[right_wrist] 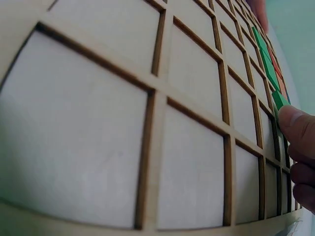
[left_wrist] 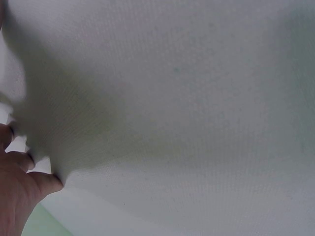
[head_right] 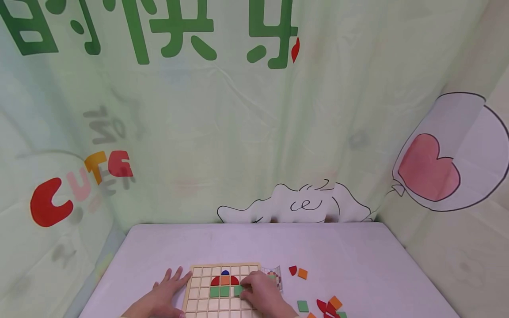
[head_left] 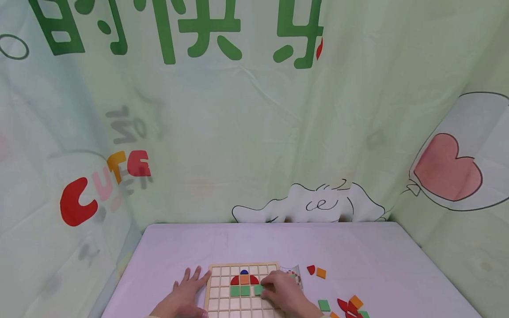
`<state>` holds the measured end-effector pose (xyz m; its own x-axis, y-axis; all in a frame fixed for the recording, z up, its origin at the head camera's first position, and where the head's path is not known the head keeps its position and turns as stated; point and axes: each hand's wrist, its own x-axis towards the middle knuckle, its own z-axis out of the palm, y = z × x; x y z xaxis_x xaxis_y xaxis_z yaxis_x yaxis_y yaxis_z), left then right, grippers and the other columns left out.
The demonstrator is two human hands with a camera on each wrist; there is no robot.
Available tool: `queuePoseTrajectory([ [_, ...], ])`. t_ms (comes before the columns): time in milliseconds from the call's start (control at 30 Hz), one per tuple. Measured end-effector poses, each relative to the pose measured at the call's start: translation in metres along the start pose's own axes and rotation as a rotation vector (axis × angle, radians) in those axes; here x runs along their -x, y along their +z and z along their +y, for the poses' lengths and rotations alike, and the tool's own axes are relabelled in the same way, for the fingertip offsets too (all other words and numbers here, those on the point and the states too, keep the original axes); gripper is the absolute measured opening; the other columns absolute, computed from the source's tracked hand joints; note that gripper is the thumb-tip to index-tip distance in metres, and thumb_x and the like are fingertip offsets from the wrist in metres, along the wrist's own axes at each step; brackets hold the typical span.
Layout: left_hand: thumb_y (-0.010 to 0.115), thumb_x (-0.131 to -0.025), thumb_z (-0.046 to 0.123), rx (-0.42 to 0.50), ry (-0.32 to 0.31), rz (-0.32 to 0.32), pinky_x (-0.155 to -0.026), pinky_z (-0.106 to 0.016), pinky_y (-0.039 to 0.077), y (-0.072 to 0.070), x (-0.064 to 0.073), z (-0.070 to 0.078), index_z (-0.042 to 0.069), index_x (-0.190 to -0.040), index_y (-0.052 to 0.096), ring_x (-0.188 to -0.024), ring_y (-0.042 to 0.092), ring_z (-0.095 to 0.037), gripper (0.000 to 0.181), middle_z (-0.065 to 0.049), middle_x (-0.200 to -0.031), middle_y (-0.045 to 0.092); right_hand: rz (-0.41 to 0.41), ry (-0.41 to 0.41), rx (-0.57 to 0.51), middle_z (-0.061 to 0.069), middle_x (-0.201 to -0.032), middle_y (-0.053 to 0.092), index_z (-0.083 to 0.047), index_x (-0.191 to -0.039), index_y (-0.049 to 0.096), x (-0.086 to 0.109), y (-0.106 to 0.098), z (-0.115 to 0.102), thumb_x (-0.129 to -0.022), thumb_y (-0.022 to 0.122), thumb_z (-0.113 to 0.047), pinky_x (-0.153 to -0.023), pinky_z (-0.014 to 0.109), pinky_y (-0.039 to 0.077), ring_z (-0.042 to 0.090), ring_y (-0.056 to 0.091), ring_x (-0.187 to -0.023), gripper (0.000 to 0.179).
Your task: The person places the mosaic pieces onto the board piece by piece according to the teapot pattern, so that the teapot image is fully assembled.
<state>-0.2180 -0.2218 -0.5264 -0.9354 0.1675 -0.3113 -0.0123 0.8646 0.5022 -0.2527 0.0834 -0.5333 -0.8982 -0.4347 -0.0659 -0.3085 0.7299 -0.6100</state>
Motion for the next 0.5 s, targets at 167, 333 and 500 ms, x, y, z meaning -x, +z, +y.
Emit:
queuePoseTrajectory([
  [167, 0.096, -0.062, 0.027, -0.006, -0.002, -0.006, -0.111, -0.084, 0.013, -0.0007, -0.0004, 0.0003, 0.010, -0.155, 0.044, -0.151, 0.008, -0.061, 0.107, -0.030, -0.164, 0.027, 0.010, -0.005, 0.020, -0.006, -0.095, 0.072, -0.009, -0.107, 0.080, -0.0021, 0.0027, 0.0000, -0.086, 0.081, -0.019, -0.085, 0.037, 0.059, 0.005, 0.055, -0.083, 0.023],
  [333, 0.096, -0.062, 0.026, -0.011, -0.003, 0.000, -0.111, -0.084, 0.014, 0.0003, -0.0009, 0.0003, 0.011, -0.154, 0.045, -0.152, 0.008, -0.060, 0.107, -0.030, -0.164, 0.027, 0.017, -0.038, 0.047, -0.006, -0.095, 0.072, -0.009, -0.105, 0.081, -0.0032, 0.0037, -0.0007, -0.086, 0.081, -0.020, -0.083, 0.033, 0.058, 0.004, 0.055, -0.083, 0.022],
  [500, 0.096, -0.063, 0.026, -0.017, -0.004, 0.001, -0.111, -0.084, 0.014, 0.0010, -0.0016, -0.0006, 0.011, -0.154, 0.045, -0.152, 0.009, -0.060, 0.106, -0.030, -0.164, 0.028, 0.016, -0.059, 0.060, -0.005, -0.096, 0.073, -0.009, -0.104, 0.081, -0.0034, 0.0040, -0.0038, -0.086, 0.081, -0.020, -0.084, 0.033, 0.059, 0.005, 0.057, -0.085, 0.021],
])
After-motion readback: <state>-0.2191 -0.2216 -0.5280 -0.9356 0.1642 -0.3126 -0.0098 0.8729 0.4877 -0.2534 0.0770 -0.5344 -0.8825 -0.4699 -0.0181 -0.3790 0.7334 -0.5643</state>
